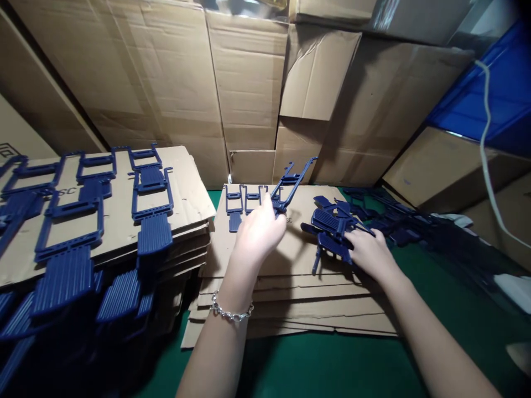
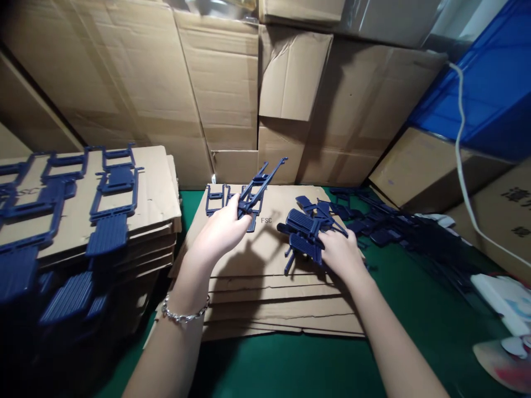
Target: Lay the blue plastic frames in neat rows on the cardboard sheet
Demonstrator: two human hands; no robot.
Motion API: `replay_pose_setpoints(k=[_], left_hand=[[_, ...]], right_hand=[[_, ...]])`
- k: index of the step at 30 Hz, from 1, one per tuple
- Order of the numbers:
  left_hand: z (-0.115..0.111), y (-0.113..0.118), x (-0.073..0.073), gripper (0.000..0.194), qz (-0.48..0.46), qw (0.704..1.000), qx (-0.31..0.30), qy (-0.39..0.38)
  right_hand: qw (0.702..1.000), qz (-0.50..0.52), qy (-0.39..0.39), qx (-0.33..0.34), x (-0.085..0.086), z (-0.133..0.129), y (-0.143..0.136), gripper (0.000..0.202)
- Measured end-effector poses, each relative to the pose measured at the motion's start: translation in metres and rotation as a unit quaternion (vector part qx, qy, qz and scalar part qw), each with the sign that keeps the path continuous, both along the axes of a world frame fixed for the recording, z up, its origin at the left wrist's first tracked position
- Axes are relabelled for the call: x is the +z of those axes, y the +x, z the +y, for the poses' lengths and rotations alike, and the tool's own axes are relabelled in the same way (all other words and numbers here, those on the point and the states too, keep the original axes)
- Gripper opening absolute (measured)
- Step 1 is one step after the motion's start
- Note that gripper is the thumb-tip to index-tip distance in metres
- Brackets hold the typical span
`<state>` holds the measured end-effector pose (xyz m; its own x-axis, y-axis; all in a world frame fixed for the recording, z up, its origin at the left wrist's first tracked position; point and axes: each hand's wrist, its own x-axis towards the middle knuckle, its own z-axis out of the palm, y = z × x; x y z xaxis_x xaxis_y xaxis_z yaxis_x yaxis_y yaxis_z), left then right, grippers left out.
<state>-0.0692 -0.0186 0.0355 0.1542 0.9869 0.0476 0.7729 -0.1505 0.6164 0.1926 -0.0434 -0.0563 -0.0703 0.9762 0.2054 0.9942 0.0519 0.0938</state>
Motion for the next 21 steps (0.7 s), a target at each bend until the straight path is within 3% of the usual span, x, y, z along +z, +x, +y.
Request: replay_pose_setpoints(k=[4,11,15,18,20,21], left_hand=[[0.002,0.008,-0.007,0.06,0.007,0.999,-0.042,-0.001],[0.009,0.016,-0.02,0.054,0.017,0.995,-0.094,0.033],[0.014,0.017,-0.027,0.045,0.012,0.993,-0.106,0.046],[0.016,0.016,-0.028,0.049,0.032,0.995,-0.089,0.045],[0.017,0.015,-0.026,0.054,0.033,0.995,-0.087,0.043],[0.018,0.014,-0.025,0.055,0.032,0.995,-0.087,0.042]], right_hand=[[0.999,0.018,-0.038,-0.033,0.0,0.007,-0.01,0.019],[0.991,0.045,-0.123,-0.026,0.004,0.031,0.008,0.038],[0.995,0.056,-0.084,0.003,0.017,0.032,0.005,0.036],[0.993,0.114,-0.007,0.017,0.035,0.011,-0.011,0.031],[0.971,0.208,0.104,0.047,0.048,-0.013,-0.026,0.024],[0.946,0.284,0.141,0.066,0.053,-0.027,-0.033,0.023]])
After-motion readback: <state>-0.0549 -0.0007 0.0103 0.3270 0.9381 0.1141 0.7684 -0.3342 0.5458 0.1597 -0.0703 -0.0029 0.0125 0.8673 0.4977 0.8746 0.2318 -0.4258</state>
